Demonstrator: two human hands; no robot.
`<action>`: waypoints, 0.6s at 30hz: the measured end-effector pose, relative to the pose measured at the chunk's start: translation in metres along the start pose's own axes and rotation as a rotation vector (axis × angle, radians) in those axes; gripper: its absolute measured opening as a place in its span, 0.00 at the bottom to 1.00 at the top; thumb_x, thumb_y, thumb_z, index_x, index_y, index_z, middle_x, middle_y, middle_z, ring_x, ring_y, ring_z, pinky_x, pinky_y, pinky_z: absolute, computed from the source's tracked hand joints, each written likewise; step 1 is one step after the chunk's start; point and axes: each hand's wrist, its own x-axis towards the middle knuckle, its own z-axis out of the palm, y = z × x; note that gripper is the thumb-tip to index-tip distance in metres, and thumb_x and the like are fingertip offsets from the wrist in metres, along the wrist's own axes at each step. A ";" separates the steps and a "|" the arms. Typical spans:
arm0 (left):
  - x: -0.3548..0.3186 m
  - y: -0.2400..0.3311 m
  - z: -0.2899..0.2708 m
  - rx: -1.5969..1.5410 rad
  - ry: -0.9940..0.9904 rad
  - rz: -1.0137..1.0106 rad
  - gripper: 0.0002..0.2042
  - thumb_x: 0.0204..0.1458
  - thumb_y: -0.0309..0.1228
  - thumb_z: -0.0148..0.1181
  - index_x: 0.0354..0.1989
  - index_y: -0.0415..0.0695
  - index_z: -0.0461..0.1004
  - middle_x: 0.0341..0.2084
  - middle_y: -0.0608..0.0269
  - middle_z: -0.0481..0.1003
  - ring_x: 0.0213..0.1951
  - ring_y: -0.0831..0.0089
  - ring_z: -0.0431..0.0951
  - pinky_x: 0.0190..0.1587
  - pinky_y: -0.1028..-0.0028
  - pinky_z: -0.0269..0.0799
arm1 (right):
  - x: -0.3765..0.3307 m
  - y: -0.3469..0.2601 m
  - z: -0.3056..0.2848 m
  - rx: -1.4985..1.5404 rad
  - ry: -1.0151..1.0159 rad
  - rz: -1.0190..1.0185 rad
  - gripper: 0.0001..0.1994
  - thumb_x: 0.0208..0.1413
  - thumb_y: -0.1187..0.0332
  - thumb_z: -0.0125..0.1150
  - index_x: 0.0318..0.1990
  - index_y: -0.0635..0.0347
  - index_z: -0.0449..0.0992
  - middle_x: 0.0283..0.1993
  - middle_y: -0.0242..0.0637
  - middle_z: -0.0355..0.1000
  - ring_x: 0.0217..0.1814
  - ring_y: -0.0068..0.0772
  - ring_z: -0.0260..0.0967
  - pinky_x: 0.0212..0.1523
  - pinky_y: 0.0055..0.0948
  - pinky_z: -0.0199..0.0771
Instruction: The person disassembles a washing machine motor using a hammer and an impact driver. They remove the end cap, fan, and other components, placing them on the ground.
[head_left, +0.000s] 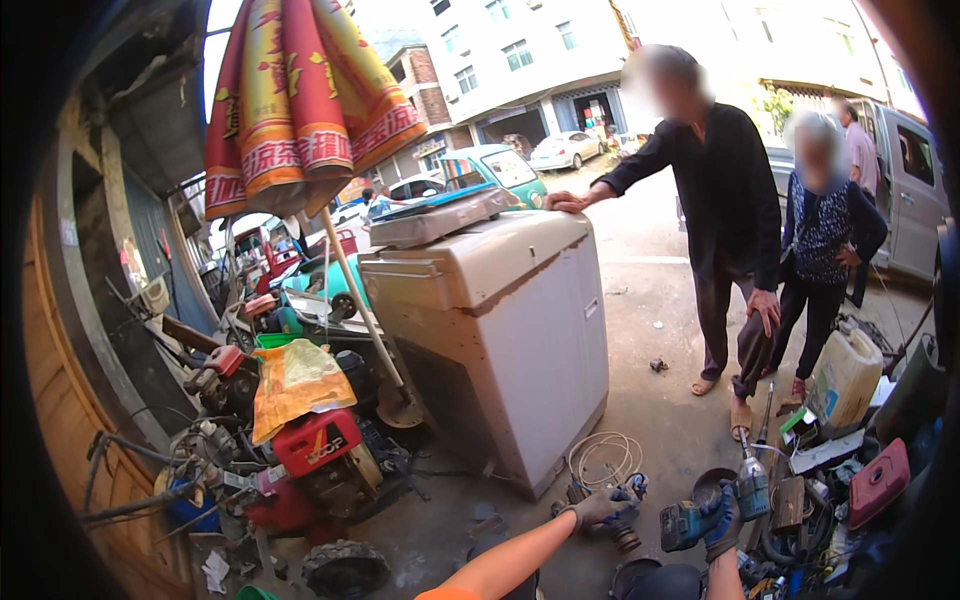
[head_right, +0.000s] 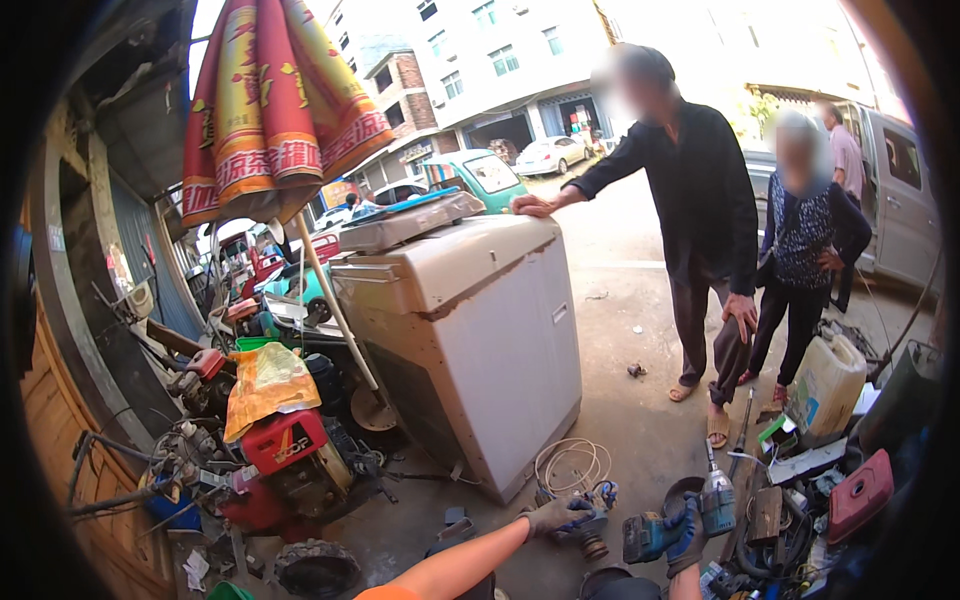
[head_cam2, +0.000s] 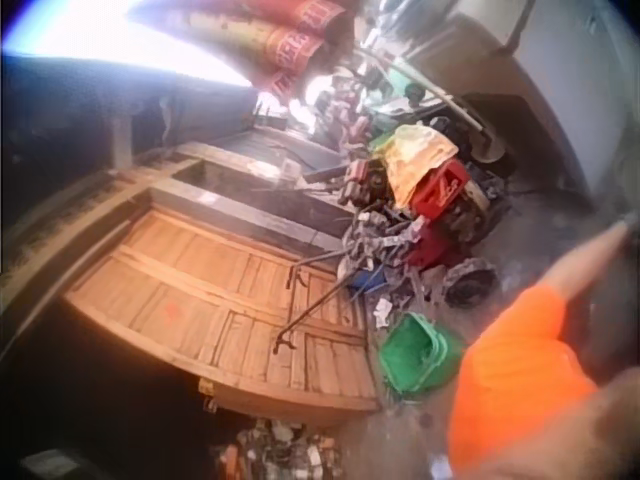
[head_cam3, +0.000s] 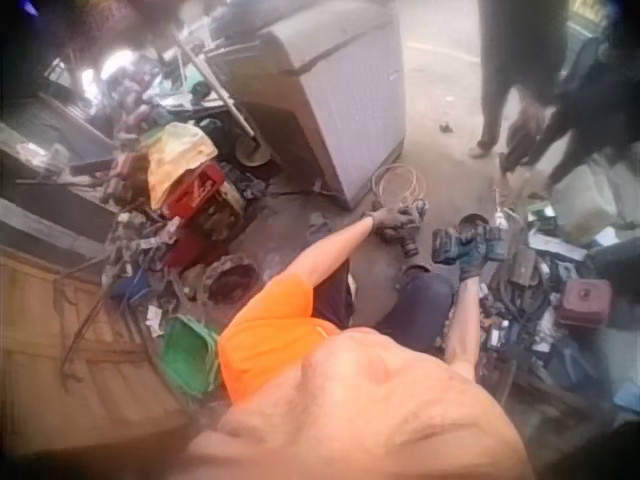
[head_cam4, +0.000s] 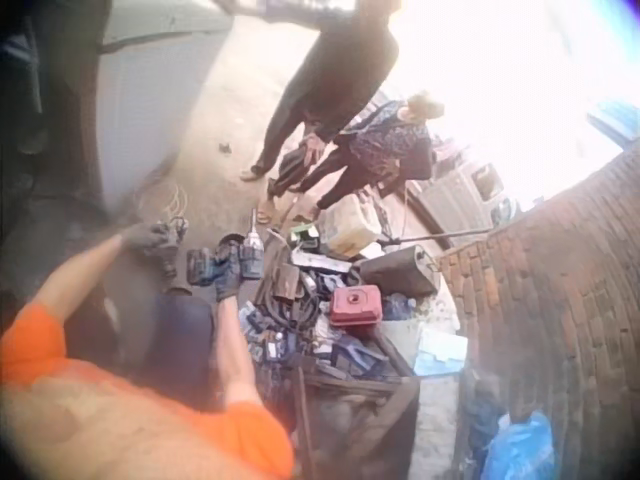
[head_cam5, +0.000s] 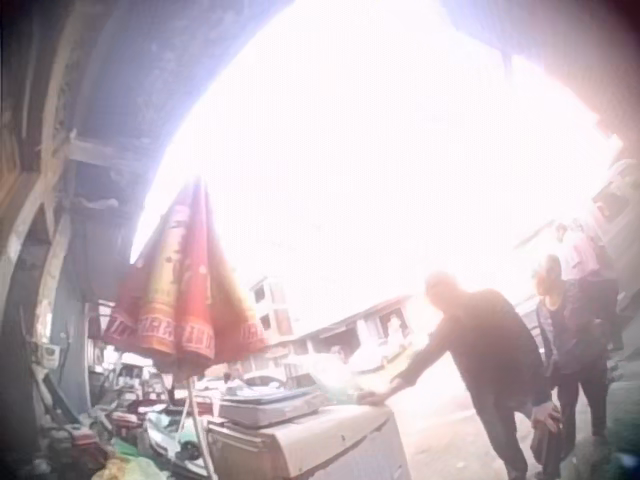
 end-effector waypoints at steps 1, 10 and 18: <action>-0.012 0.004 -0.007 -0.040 0.020 -0.043 0.19 0.58 0.48 0.62 0.47 0.43 0.78 0.31 0.68 0.76 0.33 0.80 0.72 0.35 0.74 0.70 | 0.003 -0.005 0.023 -0.022 0.000 -0.011 0.14 0.66 0.61 0.59 0.52 0.58 0.71 0.19 0.26 0.59 0.19 0.24 0.58 0.26 0.30 0.67; -0.043 0.019 -0.019 -0.364 0.080 -0.102 0.15 0.59 0.44 0.61 0.46 0.46 0.78 0.27 0.70 0.72 0.23 0.81 0.68 0.23 0.78 0.66 | -0.013 0.002 0.158 -0.131 0.036 0.094 0.15 0.63 0.60 0.62 0.54 0.53 0.70 0.19 0.26 0.58 0.20 0.25 0.56 0.25 0.30 0.62; -0.065 0.010 -0.044 -0.253 0.105 -0.008 0.15 0.60 0.44 0.60 0.45 0.46 0.79 0.27 0.71 0.73 0.28 0.81 0.70 0.28 0.78 0.67 | -0.009 0.046 0.118 -0.224 0.083 0.292 0.12 0.60 0.56 0.62 0.46 0.46 0.72 0.17 0.23 0.55 0.19 0.25 0.53 0.24 0.32 0.58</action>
